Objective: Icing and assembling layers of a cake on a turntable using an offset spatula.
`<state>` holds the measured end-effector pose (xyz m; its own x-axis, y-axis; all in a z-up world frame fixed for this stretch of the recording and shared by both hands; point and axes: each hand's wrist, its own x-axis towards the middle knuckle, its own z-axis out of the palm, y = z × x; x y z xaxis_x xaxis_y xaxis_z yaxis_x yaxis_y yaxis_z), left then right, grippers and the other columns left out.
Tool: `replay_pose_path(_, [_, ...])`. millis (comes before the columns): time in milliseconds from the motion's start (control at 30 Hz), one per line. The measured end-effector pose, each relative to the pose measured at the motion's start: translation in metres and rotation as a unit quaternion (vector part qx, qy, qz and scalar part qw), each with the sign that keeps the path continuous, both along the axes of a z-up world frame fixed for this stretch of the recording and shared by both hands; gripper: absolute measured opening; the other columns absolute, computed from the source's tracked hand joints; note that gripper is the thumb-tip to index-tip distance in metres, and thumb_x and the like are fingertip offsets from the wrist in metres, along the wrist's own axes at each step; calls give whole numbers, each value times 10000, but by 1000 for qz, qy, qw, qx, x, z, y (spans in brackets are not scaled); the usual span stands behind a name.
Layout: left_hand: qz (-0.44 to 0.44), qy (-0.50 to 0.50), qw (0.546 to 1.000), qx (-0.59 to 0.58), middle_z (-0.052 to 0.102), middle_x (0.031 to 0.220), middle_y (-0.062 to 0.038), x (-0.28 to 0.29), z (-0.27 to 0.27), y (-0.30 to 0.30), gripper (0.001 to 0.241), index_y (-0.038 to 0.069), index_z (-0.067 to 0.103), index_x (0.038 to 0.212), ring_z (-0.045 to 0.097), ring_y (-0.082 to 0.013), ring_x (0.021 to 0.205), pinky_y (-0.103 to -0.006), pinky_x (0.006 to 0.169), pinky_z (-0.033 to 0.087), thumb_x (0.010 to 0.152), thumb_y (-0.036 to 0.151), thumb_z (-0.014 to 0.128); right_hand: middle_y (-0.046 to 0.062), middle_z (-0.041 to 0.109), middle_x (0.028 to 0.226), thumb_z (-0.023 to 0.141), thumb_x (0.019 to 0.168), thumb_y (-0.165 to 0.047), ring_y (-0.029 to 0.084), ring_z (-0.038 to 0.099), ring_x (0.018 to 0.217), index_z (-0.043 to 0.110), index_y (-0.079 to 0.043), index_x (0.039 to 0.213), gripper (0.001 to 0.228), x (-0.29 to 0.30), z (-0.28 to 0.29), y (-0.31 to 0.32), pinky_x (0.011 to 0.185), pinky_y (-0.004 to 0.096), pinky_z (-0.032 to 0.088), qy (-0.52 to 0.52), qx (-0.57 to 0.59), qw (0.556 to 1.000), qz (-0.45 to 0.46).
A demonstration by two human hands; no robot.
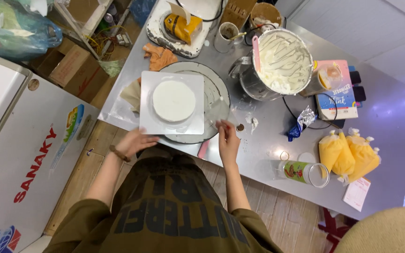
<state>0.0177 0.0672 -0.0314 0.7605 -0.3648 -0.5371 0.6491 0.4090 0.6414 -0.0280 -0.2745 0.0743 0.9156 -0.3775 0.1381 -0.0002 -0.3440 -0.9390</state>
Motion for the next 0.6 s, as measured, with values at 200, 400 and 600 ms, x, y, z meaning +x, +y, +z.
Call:
replay_pose_path(200, [7, -53, 992, 118, 578, 1379, -185, 37, -45, 0, 608, 91, 488, 1480, 590, -340, 1217, -527, 1029, 486, 998, 445, 597, 163, 757, 1121, 590, 973, -16, 339, 719, 1044, 602, -98, 1376, 411, 29, -2, 4, 903, 464, 593, 35, -52, 996, 59])
replay_pose_path(400, [16, -126, 961, 245, 629, 1293, -200, 40, -62, -43, 609, 55, 549, 1369, 602, -328, 1189, -502, 1001, 506, 958, 475, 710, 105, 783, 1024, 631, 966, -80, 313, 732, 999, 738, -126, 1187, 250, 27, -17, -7, 854, 451, 570, 49, -117, 990, 55])
replay_pose_path(600, [38, -2, 966, 254, 566, 1318, -276, -19, -29, -105, 754, 36, 371, 1489, 634, -378, 1112, -496, 906, 545, 983, 524, 645, 136, 777, 1087, 614, 980, -49, 319, 712, 1088, 738, -107, 1225, 280, -7, -9, 0, 951, 445, 554, 73, -76, 992, 65])
